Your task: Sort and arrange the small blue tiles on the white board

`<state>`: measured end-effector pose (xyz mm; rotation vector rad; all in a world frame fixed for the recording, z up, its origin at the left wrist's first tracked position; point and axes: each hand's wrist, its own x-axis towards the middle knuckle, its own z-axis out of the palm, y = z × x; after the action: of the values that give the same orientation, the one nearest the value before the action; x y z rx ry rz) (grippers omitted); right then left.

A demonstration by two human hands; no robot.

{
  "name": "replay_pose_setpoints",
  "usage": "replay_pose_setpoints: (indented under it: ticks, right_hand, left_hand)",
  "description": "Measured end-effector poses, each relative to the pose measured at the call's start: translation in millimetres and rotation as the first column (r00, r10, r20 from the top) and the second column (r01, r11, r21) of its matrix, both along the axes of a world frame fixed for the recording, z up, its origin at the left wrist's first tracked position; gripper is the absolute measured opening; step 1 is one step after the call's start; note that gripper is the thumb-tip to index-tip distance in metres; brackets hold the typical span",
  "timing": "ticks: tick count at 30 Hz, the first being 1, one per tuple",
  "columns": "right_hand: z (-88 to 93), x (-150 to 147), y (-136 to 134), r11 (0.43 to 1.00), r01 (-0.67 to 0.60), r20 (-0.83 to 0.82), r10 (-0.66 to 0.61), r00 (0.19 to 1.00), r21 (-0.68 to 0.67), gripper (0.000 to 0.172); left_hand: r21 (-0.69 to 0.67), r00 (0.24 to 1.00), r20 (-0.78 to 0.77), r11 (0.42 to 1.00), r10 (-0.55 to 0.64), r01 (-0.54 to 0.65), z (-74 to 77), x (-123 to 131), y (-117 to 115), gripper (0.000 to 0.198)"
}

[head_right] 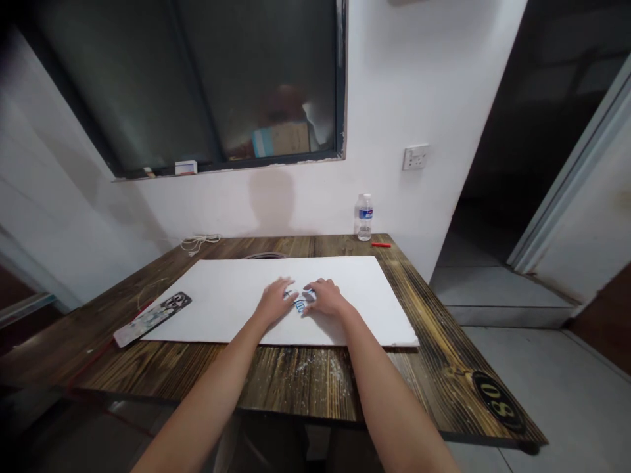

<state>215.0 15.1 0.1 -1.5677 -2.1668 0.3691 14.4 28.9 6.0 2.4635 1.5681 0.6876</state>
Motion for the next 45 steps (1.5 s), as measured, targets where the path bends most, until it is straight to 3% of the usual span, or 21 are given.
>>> replay_pose_setpoints:
  ticks: [2,4,6,9,11,13,17,20,24,27,30,35,38,40,45]
  right_hand:
    - [0.1,0,-1,1.000,-0.012,0.025,0.013,1.000,-0.008,0.069]
    - [-0.7,-4,-2,1.000,0.018,0.024,-0.018,1.000,0.006,0.058]
    - [-2.6,-11,-4,0.997,0.066,0.011,-0.066,0.998,0.044,0.046]
    - [-5.8,-19,-5,0.988,0.114,-0.033,-0.111,0.993,0.109,0.038]
    - [-6.5,-20,-5,0.981,0.136,-0.100,-0.123,0.987,0.137,0.030]
    - [-5.2,-16,-4,0.975,0.170,-0.196,-0.140,0.970,0.143,0.022]
    - [-0.4,-3,-3,0.957,0.279,-0.245,-0.253,0.936,0.081,0.029]
    - [1.2,2,-3,0.956,0.287,-0.146,-0.277,0.950,0.053,0.026]
    - [1.6,-4,-2,0.993,0.094,-0.016,-0.093,0.995,0.073,0.021]
    - [2.5,-12,-3,0.991,-0.085,-0.023,0.088,0.996,0.099,0.029]
    - [1.1,-19,-5,0.979,-0.144,-0.037,0.151,0.988,0.147,0.032]
    - [-8.6,-21,-5,0.986,0.005,0.005,-0.006,1.000,0.168,0.027]
    - [-11.5,-20,-4,0.985,0.113,-0.038,-0.108,0.993,0.130,0.030]
    - [-11.0,-19,-3,0.982,0.146,-0.123,-0.131,0.984,0.121,0.032]
    - [-9.3,-18,-5,0.952,0.268,-0.300,-0.214,0.930,0.150,0.036]
  left_hand:
    - [0.053,0.959,-0.035,0.959,0.280,-0.278,0.3,-7,2,0.054]
    - [0.005,0.900,-0.081,0.903,0.428,-0.429,-0.5,-12,4,0.064]
    - [-0.080,0.916,-0.135,0.918,0.377,-0.389,-2.1,-14,5,0.069]
    - [-0.168,0.989,-0.122,0.981,0.081,-0.101,-4.4,-5,4,0.065]
    - [-0.223,0.990,-0.022,0.966,-0.140,0.132,-4.9,3,2,0.058]
    - [-0.232,0.968,0.084,0.940,-0.236,0.249,-4.5,8,0,0.056]
    - [-0.076,0.972,0.184,0.984,-0.148,0.164,0.1,5,3,0.039]
    - [-0.004,0.992,0.118,0.999,-0.050,0.051,5.4,-4,5,0.025]
    - [-0.068,0.996,-0.066,0.996,-0.059,0.054,8.5,-7,5,0.023]
    - [-0.036,0.992,-0.072,0.995,-0.099,0.097,6.4,-4,4,0.024]
    - [-0.045,0.986,-0.066,0.987,-0.154,0.151,2.7,-2,4,0.029]
    - [-0.114,0.947,-0.154,0.957,-0.283,0.267,-4.2,-4,4,0.055]
    - [-0.113,0.946,-0.168,0.959,-0.277,0.261,-6.5,-3,5,0.050]
    - [-0.057,0.969,-0.136,0.978,-0.207,0.201,-6.3,-4,6,0.043]
    - [0.060,0.996,-0.016,0.994,0.090,-0.089,-0.2,-10,8,0.036]
